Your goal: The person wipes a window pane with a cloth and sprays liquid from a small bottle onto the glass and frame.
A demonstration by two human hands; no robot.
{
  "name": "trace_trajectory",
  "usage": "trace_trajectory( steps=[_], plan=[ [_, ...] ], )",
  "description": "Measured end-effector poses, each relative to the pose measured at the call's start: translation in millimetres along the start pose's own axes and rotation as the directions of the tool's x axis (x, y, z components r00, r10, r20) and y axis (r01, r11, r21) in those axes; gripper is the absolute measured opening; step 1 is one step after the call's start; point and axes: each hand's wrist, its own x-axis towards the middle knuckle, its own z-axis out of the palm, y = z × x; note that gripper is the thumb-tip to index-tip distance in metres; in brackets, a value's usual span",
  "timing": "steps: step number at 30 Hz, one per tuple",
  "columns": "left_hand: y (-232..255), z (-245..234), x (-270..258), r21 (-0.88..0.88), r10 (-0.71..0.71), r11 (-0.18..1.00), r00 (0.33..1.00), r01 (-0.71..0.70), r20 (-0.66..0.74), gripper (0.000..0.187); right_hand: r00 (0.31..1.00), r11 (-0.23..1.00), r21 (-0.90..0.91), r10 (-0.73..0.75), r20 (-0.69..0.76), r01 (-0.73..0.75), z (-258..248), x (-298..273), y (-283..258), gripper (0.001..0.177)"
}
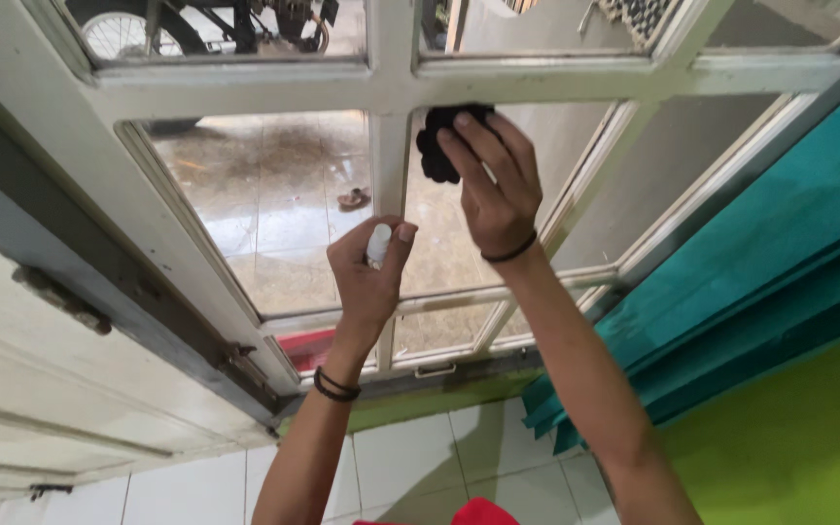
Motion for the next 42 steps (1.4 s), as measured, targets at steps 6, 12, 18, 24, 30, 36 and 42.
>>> trace_trajectory(
  steps=[6,12,18,24,30,36,42],
  plan=[
    [-16,4,-4,-0.006,-0.009,1.0,1.0,0.009,-0.019,0.021,0.995,1.0,0.013,0.0,0.098,-0.001,12,-46,-10,0.031],
    [-31,10,-16,-0.111,-0.08,0.99,0.997,0.081,0.018,0.018,0.975,0.965,0.258,-0.103,0.195,0.05,23,-144,-16,0.02],
    [-39,16,-17,0.026,0.003,1.0,1.0,-0.003,-0.012,0.019,0.946,0.937,0.35,-0.121,0.302,0.008,13,-191,-22,0.025],
    [-38,18,-17,0.061,-0.008,0.998,1.0,0.009,-0.013,0.022,0.901,0.945,0.303,-0.232,0.366,0.121,-3,-193,-6,0.035],
    [-36,18,-19,0.075,-0.005,0.997,1.0,0.006,-0.01,0.023,0.782,0.618,0.492,0.564,0.265,-0.613,-13,-182,24,0.026],
    [-31,21,-12,0.015,-0.004,1.0,1.0,0.004,0.006,0.021,0.893,0.912,-0.064,0.379,-0.245,-0.405,-44,-84,77,0.039],
    [-30,21,-7,0.046,0.018,0.999,1.0,-0.019,0.01,0.018,0.775,0.824,0.088,0.559,-0.295,-0.56,-23,-61,54,0.045]
  ],
)
